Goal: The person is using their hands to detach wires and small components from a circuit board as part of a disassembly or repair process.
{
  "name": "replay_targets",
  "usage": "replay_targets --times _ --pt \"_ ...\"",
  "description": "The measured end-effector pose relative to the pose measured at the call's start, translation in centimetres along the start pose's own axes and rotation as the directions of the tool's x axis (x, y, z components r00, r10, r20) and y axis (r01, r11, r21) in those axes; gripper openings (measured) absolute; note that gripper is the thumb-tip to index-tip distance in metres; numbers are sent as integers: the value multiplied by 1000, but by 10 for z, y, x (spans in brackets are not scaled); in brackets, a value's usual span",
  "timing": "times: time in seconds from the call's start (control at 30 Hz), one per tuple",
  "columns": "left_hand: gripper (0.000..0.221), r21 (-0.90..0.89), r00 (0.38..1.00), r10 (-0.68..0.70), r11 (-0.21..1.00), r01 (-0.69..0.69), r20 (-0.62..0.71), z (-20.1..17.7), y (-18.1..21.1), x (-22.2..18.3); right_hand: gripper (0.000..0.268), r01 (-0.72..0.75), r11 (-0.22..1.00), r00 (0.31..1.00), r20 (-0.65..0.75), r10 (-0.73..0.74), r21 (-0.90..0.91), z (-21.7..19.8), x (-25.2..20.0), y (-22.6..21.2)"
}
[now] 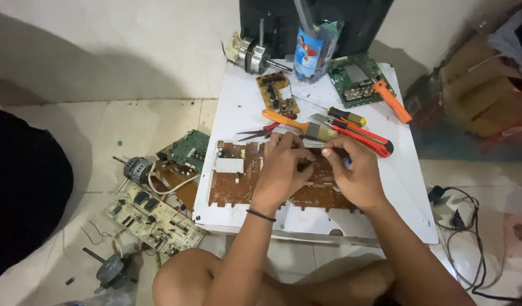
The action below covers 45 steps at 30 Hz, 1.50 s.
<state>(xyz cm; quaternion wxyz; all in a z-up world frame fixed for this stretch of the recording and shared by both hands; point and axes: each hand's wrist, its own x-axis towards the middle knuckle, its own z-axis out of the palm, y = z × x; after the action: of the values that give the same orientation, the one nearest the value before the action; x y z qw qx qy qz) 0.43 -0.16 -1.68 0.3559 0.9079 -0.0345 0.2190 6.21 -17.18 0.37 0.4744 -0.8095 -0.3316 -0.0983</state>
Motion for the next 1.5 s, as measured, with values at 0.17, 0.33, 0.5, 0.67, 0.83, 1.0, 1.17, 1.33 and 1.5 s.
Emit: replay_targets --times 0.17,0.33,0.5,0.67,0.83,1.0,1.17,1.33,1.5 --pt "6 -20 999 20 1000 -21 -41 1 3 3 8 -9 999 991 -134 13 30 -3 -6 2" --pt "5 -43 998 17 999 -19 -57 0 4 4 13 104 992 980 -161 -115 -75 -9 -11 6" --pt "5 -66 998 19 998 -23 -54 3 0 7 24 293 931 956 53 -288 -218 -7 -8 10" --pt "6 -58 1000 -8 998 7 -15 2 1 8 18 379 865 925 109 -364 -328 -5 -4 12" --pt "9 -68 998 -53 996 54 24 0 2 6 22 497 747 868 272 -416 -441 -15 1 5" --pt "9 -73 999 -30 997 29 -12 4 -4 8 14 434 827 894 283 -347 -358 -19 10 5" --pt "9 -64 1000 -20 998 20 -2 1 1 7 12 260 942 944 259 -202 -213 -15 8 19" --pt "8 -55 1000 -12 998 11 -14 1 0 10 18 111 984 956 284 -67 -142 -18 13 12" --pt "9 -45 1000 -7 999 7 -15 1 0 10 13 81 982 948 317 -24 -168 -19 14 9"
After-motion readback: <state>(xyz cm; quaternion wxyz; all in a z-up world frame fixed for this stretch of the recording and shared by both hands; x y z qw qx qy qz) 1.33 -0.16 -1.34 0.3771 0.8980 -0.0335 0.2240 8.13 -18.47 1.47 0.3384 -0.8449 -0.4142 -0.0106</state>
